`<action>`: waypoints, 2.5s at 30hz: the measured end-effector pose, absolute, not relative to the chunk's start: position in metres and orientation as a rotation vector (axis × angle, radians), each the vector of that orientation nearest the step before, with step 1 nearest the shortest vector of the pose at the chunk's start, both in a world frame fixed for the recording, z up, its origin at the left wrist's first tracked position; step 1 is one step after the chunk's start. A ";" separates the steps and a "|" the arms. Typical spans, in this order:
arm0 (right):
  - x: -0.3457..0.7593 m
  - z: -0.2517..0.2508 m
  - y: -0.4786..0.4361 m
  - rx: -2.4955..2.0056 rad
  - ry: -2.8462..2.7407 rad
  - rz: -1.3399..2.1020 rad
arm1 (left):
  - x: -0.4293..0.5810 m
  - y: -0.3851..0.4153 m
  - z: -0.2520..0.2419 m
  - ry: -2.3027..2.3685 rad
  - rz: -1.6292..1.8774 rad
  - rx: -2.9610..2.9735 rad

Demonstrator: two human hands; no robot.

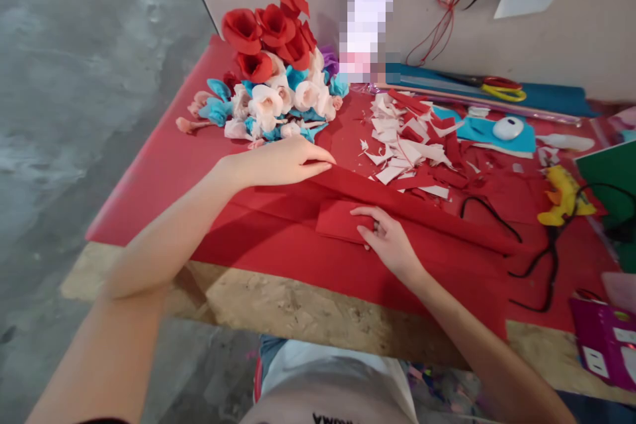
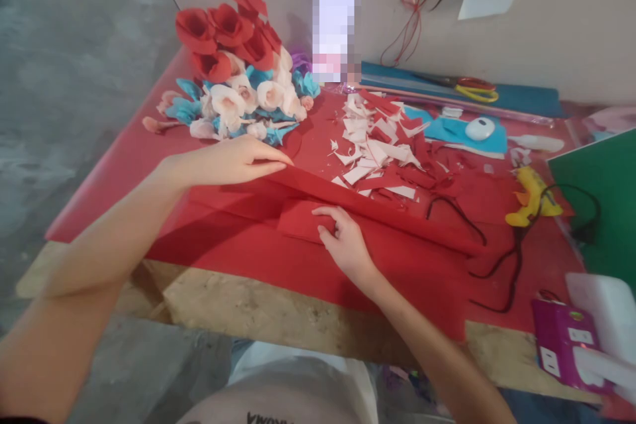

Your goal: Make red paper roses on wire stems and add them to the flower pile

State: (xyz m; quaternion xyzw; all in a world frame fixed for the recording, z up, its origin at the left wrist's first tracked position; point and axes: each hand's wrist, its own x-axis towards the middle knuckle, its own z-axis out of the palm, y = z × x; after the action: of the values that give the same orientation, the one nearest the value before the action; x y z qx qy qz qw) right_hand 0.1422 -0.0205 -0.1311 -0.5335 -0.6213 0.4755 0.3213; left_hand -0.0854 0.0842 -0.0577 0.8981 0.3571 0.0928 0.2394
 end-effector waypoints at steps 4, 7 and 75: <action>0.144 -0.132 -0.019 -1.410 -1.573 1.302 | -0.087 0.078 -0.069 0.928 0.450 2.540; 0.146 -0.135 -0.018 -1.403 -1.553 1.341 | -0.094 0.058 -0.081 0.940 0.643 2.740; 0.164 -0.121 0.053 -1.296 -2.556 0.275 | -0.081 -0.019 -0.115 0.813 0.390 3.227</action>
State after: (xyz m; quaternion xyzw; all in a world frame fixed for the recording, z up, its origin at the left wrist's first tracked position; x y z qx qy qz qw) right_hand 0.1638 0.0529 -0.1209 -0.4464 -0.8801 0.0946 0.1311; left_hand -0.0810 -0.0190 -0.1148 0.9579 0.2412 0.1157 -0.1043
